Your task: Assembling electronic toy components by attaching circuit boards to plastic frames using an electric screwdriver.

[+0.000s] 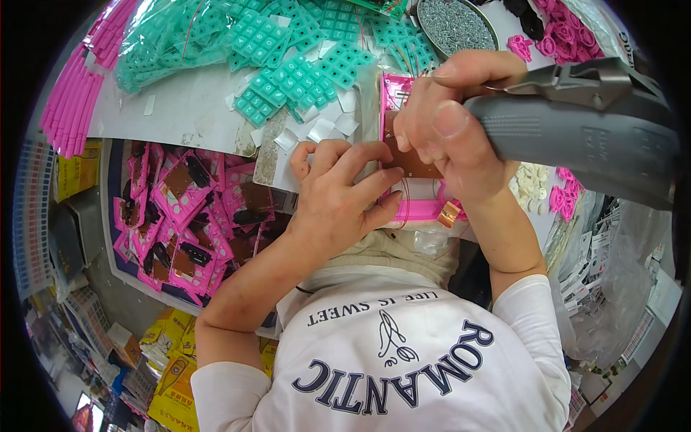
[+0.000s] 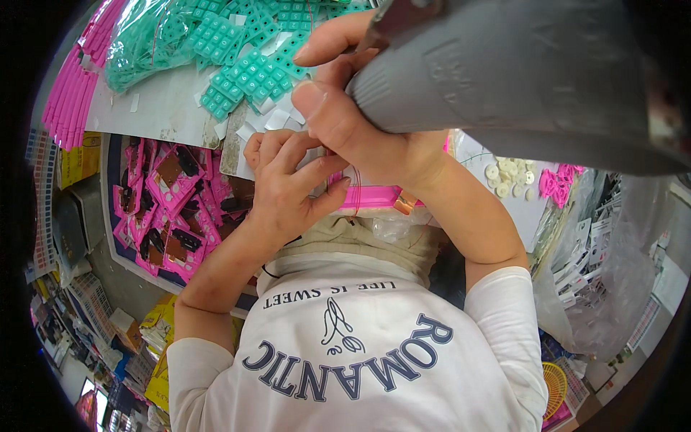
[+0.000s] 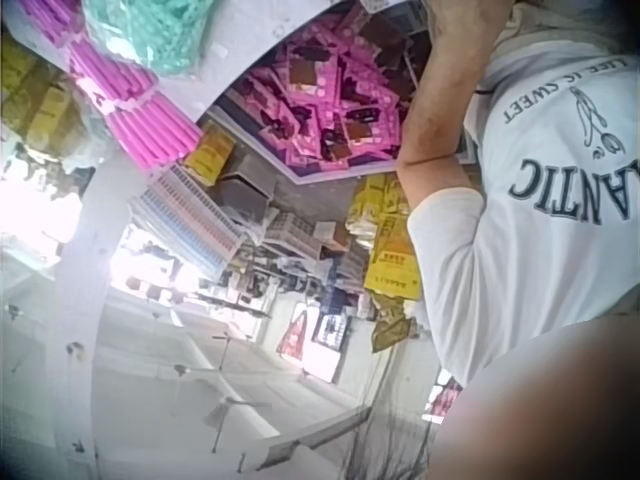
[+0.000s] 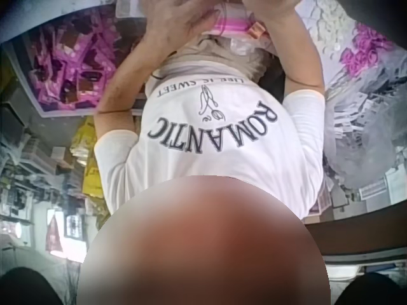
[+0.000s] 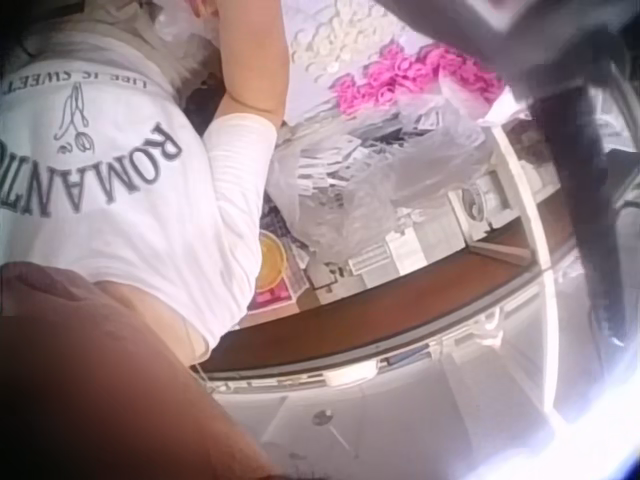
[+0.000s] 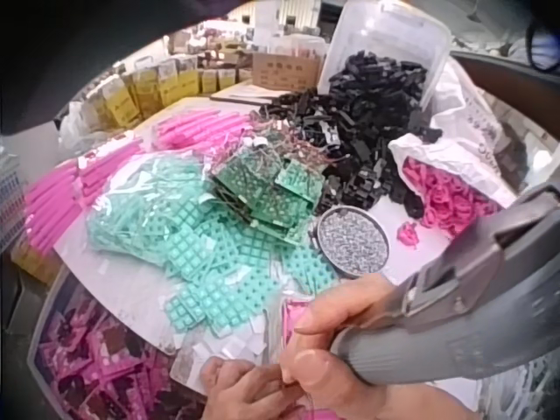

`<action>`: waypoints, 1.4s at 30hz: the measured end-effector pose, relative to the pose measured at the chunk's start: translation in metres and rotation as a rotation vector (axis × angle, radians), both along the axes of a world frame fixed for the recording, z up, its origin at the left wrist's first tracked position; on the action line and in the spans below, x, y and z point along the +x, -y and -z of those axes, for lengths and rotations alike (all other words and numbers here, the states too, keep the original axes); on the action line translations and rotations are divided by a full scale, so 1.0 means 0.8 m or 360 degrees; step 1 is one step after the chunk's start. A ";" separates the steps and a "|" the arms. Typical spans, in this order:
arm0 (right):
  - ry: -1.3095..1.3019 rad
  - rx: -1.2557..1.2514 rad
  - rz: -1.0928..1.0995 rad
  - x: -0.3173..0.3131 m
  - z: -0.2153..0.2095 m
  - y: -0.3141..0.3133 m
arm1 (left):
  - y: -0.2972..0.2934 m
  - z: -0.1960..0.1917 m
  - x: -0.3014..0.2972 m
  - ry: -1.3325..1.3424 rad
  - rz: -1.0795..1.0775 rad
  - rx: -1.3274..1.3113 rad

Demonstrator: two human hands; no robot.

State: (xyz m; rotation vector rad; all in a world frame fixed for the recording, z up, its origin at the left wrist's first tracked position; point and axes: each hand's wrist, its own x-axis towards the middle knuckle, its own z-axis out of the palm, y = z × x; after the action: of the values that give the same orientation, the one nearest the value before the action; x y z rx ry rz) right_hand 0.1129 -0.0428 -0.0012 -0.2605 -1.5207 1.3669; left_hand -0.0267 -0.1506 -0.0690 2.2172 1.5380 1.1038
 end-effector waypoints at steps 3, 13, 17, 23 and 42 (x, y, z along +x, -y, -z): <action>-0.0109 -0.0092 -0.0156 0.006 -0.016 0.001 | -0.003 -0.008 -0.002 0.0074 0.0045 -0.0070; 0.0020 -0.0053 -0.0206 0.038 -0.059 0.005 | -0.045 -0.034 0.007 0.0301 -0.0002 0.0047; 0.0040 -0.0042 -0.0211 0.046 -0.062 0.008 | -0.039 -0.031 0.009 0.0364 -0.0019 0.0032; 0.0097 -0.0017 -0.0084 0.045 -0.049 0.018 | -0.035 -0.027 0.014 0.0496 0.0005 0.0026; -0.0091 0.0005 -0.0042 0.006 0.013 -0.016 | 0.003 -0.025 0.000 -0.0287 -0.0058 -0.0068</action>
State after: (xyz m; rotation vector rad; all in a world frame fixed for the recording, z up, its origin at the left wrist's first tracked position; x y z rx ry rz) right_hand 0.1174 -0.0297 -0.0119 -0.1984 -1.4839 1.3815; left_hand -0.0265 -0.1533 -0.0492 2.3232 1.6621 0.8923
